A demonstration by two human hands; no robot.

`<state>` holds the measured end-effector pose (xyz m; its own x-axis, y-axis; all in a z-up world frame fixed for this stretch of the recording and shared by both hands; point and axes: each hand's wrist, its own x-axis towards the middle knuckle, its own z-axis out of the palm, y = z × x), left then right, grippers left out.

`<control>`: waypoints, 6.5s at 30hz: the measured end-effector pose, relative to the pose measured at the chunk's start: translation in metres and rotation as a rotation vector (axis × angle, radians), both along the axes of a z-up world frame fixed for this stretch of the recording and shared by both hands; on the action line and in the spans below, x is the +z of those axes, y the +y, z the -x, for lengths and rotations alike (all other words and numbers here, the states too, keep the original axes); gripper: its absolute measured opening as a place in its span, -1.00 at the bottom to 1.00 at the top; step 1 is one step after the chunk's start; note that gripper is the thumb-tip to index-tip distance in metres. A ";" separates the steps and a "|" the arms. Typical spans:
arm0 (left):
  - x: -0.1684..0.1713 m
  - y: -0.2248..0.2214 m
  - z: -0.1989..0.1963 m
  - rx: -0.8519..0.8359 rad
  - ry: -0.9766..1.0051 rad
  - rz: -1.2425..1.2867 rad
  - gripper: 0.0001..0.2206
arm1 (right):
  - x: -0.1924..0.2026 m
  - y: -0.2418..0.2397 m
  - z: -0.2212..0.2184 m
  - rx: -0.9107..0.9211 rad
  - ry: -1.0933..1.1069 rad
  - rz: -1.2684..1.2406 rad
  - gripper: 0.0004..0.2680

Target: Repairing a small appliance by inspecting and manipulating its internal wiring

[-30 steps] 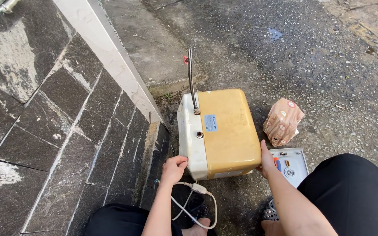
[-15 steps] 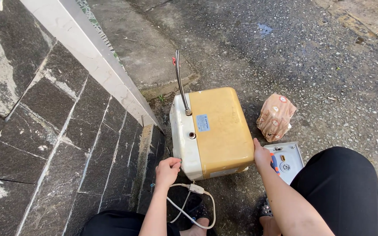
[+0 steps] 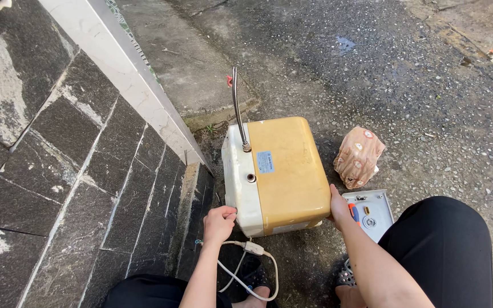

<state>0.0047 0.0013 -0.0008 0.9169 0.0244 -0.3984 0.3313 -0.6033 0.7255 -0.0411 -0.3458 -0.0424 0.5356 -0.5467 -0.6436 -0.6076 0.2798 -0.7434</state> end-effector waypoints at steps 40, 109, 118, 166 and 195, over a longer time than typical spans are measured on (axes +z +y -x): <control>0.059 -0.020 0.002 -0.018 0.077 -0.296 -0.82 | -0.019 -0.024 -0.001 0.672 0.235 0.450 -0.33; 0.134 -0.018 0.005 -0.492 -0.221 0.113 -0.87 | 0.177 0.134 0.005 1.365 -0.325 0.861 -0.74; 0.120 0.006 -0.007 -0.350 -0.260 0.096 -0.87 | 0.232 0.129 0.008 1.555 -0.380 1.003 -0.82; 0.067 0.016 -0.025 -0.070 -0.198 0.071 -0.85 | 0.393 0.071 0.091 0.485 -1.807 0.219 -0.28; 0.068 0.022 -0.030 -0.003 -0.199 0.137 -0.89 | 0.388 0.075 0.094 0.336 -1.732 0.225 -0.42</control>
